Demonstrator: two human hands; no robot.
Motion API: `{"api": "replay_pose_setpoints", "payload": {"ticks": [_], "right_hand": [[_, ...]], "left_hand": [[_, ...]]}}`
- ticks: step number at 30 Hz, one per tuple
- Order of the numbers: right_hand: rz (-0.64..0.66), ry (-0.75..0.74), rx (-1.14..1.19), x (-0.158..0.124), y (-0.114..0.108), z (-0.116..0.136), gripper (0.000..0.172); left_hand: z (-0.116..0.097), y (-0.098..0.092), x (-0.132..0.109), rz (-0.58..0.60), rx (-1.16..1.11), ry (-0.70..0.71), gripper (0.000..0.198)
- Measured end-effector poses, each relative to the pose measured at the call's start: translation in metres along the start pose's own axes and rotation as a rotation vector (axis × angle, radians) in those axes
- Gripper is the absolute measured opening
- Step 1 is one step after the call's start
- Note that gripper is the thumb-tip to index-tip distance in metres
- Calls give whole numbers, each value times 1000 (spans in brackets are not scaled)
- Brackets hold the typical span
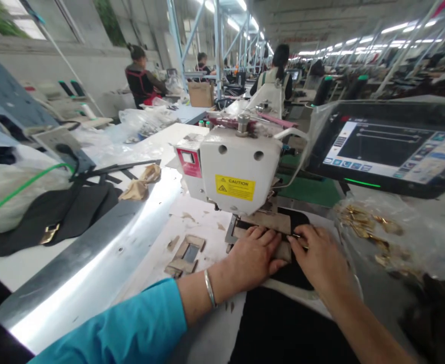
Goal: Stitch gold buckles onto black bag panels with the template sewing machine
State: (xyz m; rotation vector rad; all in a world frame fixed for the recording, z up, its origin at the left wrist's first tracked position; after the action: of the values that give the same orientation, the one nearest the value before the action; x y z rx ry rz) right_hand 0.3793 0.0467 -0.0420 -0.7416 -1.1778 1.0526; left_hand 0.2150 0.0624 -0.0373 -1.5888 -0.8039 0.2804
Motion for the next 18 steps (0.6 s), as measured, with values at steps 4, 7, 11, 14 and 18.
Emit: {"api": "replay_pose_setpoints", "payload": {"ticks": [4, 7, 11, 14, 18], "right_hand": [[-76, -387, -161, -18, 3, 23, 30], [-71, -531, -196, -29, 4, 30, 36], [-48, -593, -237, -32, 3, 32, 43], [-4, -537, -201, -28, 2, 29, 46], [66, -483, -120, -14, 0, 19, 41]], "left_hand": [[15, 0, -16, -19, -30, -41, 62], [29, -4, -25, 0, -21, -81, 65], [43, -8, -31, 5, 26, -108, 65], [46, -7, -32, 11, 41, -126, 66], [41, -15, -45, 28, -27, -72, 58]]}}
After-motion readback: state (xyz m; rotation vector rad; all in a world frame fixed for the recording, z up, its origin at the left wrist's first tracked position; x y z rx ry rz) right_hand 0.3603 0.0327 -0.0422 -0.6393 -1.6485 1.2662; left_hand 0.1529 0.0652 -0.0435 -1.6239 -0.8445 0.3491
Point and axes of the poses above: each hand's wrist, its own x-axis towards the middle knuckle, its own y-axis out of the palm, z = x × y, the point moved 5 cm from there along x, towards the middle knuckle, and after that the axes turned 7 degrees about -y, right-handed, at the moved point
